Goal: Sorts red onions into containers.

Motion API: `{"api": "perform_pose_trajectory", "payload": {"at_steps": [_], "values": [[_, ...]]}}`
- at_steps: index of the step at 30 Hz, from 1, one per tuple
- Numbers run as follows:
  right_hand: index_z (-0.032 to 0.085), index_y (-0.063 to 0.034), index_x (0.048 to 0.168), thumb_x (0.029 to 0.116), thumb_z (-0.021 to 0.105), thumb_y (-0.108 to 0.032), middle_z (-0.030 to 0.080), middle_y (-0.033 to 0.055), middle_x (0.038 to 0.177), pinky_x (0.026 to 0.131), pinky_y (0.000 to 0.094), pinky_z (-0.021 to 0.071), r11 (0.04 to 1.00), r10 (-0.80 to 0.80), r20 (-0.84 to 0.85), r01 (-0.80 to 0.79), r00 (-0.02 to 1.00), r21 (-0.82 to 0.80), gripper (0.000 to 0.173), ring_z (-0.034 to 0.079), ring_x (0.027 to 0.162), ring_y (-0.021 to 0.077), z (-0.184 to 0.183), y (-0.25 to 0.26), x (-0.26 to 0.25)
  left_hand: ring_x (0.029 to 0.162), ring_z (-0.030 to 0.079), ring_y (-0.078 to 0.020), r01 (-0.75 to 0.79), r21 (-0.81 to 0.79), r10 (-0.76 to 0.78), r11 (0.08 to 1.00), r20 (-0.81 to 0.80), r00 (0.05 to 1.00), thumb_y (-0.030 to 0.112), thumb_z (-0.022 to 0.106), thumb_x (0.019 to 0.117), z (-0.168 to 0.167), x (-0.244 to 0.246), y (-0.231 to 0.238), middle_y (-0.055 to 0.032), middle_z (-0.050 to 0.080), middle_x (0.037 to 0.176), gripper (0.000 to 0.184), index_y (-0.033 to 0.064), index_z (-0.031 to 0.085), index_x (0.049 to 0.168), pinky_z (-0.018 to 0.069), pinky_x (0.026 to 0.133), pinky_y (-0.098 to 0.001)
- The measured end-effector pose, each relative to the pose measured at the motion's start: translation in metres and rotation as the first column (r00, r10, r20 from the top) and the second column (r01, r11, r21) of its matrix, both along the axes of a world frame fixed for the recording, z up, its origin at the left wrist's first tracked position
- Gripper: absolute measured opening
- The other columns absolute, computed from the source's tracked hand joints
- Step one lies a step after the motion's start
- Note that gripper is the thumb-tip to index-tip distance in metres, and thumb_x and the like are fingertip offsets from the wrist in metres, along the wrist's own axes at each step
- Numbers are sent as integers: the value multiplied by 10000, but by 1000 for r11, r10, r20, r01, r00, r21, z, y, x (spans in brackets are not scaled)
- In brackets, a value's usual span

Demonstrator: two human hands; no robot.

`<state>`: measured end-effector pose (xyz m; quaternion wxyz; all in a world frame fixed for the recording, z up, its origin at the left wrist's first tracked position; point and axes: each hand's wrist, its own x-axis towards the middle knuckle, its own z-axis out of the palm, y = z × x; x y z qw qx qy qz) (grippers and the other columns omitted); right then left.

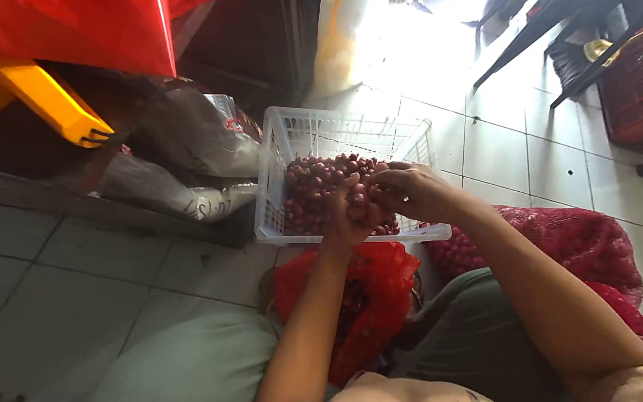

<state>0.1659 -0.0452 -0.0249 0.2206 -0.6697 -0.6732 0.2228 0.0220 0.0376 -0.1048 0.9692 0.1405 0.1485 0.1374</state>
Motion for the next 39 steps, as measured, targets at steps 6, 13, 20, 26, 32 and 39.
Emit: {"api": "perform_pose_trajectory", "payload": {"at_steps": [6,13,20,26,32,39], "values": [[724,-2,1054,911,718,-84,698,161,1001,817,414,570,997,36,18,-38,999,68,165,686,885,262,-9,3,6,580,647,-87,14,-23,-14,1000,-3,1000,419,421,1019,-3,0,2,12,648,683,393,188,650,799,589,570,-271],[635,-24,1028,1061,400,-140,554,-69,782,615,158,412,967,-231,-279,251,932,36,265,463,643,-51,13,0,19,901,722,-189,15,-33,-12,999,94,995,407,366,1024,-8,0,6,-49,721,1069,444,171,654,1266,615,824,-379],[643,-91,1083,1074,495,-175,578,-64,966,673,130,433,902,-421,-479,414,770,-126,170,531,796,-47,19,-7,24,889,719,-209,-26,-100,31,995,46,998,407,381,1033,-6,-1,8,-66,711,1063,408,155,655,1201,617,826,-405],[641,-122,959,1076,478,-125,660,-73,831,649,141,489,848,-498,-685,463,531,-257,201,598,722,-16,15,-3,18,1007,706,-212,4,-66,3,998,109,994,398,342,1041,-5,-1,9,-70,665,1262,480,170,559,1403,605,867,-392],[635,-75,1002,1035,551,-80,648,-71,820,666,157,526,892,-410,-598,440,689,-104,90,597,686,-22,5,-1,10,906,708,-153,10,-19,-8,1000,113,994,387,307,1050,-6,-1,7,-39,699,1151,472,176,591,1364,604,825,-336],[572,-187,856,1018,247,-115,615,-92,733,633,164,497,913,-301,-848,388,436,-125,371,584,669,2,10,1,12,698,685,-122,-31,-51,35,998,84,996,410,422,1033,-8,-1,4,-29,714,926,384,156,684,1151,617,698,-300]]}}
